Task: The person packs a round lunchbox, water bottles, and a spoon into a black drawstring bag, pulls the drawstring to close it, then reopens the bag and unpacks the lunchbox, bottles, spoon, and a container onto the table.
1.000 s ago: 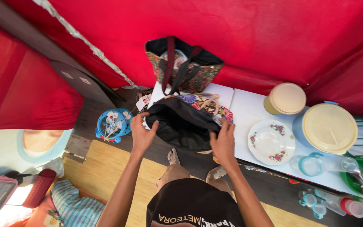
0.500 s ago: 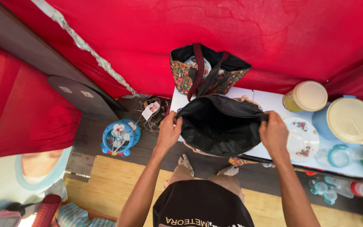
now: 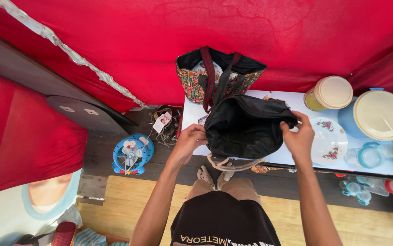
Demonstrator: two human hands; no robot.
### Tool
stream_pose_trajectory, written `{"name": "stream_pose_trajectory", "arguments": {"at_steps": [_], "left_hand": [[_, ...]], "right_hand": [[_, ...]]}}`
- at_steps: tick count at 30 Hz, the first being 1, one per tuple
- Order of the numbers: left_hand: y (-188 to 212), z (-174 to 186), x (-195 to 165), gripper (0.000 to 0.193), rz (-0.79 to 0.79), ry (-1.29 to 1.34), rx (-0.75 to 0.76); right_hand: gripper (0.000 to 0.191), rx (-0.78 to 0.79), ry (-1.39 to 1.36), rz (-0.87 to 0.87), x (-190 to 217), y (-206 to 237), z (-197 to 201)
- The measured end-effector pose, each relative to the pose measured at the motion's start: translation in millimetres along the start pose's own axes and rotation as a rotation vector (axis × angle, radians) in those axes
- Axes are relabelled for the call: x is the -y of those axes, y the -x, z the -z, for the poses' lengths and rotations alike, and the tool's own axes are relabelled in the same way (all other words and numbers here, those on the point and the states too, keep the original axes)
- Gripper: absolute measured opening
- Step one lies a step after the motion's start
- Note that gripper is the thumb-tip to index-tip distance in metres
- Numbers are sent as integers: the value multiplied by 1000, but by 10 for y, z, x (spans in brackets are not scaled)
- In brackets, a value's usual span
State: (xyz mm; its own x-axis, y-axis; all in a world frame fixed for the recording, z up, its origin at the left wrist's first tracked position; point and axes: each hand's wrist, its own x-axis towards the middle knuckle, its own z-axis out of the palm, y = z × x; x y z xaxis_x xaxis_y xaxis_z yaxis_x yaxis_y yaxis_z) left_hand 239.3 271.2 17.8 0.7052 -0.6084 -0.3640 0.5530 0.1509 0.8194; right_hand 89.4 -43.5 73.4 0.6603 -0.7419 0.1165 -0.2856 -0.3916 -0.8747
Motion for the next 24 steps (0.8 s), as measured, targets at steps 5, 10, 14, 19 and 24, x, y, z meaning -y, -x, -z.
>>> {"name": "stream_pose_trajectory", "arguments": {"at_steps": [5, 10, 14, 19, 24], "left_hand": [[115, -165, 70, 15, -102, -204, -165], [269, -376, -43, 10, -172, -587, -419], [330, -417, -141, 11, -219, -622, -454], [340, -392, -253, 14, -224, -266, -385], [351, -422, -370, 19, -239, -154, -379]], "right_hand": [[66, -14, 443, 379, 539, 379, -174], [44, 412, 143, 549, 1094, 533, -571], [35, 456, 172, 885, 1172, 308, -919], [16, 590, 189, 985, 1165, -34, -1132], [24, 772, 63, 1002, 1397, -83, -977]]}}
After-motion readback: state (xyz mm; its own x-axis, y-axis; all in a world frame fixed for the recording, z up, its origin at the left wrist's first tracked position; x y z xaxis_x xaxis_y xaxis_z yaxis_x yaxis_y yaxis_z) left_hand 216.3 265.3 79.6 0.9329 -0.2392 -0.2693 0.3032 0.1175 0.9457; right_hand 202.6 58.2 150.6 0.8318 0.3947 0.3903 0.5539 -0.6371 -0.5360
